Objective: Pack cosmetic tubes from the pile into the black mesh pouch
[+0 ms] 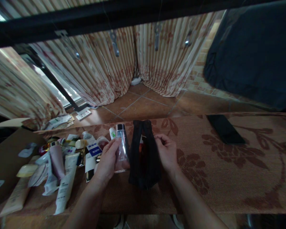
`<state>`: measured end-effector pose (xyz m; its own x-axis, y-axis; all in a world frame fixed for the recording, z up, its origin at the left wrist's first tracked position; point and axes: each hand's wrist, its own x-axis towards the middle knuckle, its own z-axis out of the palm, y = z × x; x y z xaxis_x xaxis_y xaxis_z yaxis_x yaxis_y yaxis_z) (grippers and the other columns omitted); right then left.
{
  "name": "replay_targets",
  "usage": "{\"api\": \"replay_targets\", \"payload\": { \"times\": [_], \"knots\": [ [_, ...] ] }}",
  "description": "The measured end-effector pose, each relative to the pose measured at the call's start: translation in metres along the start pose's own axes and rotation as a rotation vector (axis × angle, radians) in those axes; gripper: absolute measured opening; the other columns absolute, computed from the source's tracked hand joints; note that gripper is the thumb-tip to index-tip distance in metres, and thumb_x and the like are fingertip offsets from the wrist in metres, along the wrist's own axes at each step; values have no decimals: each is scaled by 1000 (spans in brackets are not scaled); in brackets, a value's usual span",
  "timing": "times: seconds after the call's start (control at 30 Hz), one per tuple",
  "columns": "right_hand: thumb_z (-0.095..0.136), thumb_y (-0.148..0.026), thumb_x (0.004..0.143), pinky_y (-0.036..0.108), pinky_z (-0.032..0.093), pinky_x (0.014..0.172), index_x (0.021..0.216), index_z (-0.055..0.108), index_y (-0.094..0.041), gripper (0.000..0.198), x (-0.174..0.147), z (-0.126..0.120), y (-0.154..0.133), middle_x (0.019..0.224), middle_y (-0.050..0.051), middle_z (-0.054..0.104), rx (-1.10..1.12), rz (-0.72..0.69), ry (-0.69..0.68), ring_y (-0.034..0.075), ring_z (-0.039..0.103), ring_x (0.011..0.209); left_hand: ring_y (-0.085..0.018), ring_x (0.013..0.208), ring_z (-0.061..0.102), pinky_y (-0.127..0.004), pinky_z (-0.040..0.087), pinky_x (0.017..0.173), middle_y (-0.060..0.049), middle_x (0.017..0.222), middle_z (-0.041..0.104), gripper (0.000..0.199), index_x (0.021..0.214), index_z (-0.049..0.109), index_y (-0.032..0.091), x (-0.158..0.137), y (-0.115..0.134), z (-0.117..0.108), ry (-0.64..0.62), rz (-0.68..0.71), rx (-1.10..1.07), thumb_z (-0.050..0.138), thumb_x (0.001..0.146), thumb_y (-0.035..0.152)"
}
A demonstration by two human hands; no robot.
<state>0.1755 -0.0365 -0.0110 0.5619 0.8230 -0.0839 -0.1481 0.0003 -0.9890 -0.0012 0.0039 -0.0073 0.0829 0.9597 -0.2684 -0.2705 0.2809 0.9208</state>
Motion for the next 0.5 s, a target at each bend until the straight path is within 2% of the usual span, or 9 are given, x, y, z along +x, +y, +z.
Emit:
{"api": "replay_targets", "payload": {
  "times": [0.3,0.5],
  "knots": [
    [67,-32,64,20,35,44,63,66,-19,14,1,-1,2,52,-4,59,13,24,-3,9,47,46,-12,62,52,-22,41,57,2,66,58,32,81,65,17,2,-2,-4,-11,72,188,67,74,47],
    [67,-33,65,20,36,44,63,67,-19,14,1,-2,3,53,-3,59,-1,16,-16,10,47,46,-10,56,45,-21,36,53,3,62,56,30,79,66,17,0,1,-3,-5,140,229,67,73,47]
  ]
}}
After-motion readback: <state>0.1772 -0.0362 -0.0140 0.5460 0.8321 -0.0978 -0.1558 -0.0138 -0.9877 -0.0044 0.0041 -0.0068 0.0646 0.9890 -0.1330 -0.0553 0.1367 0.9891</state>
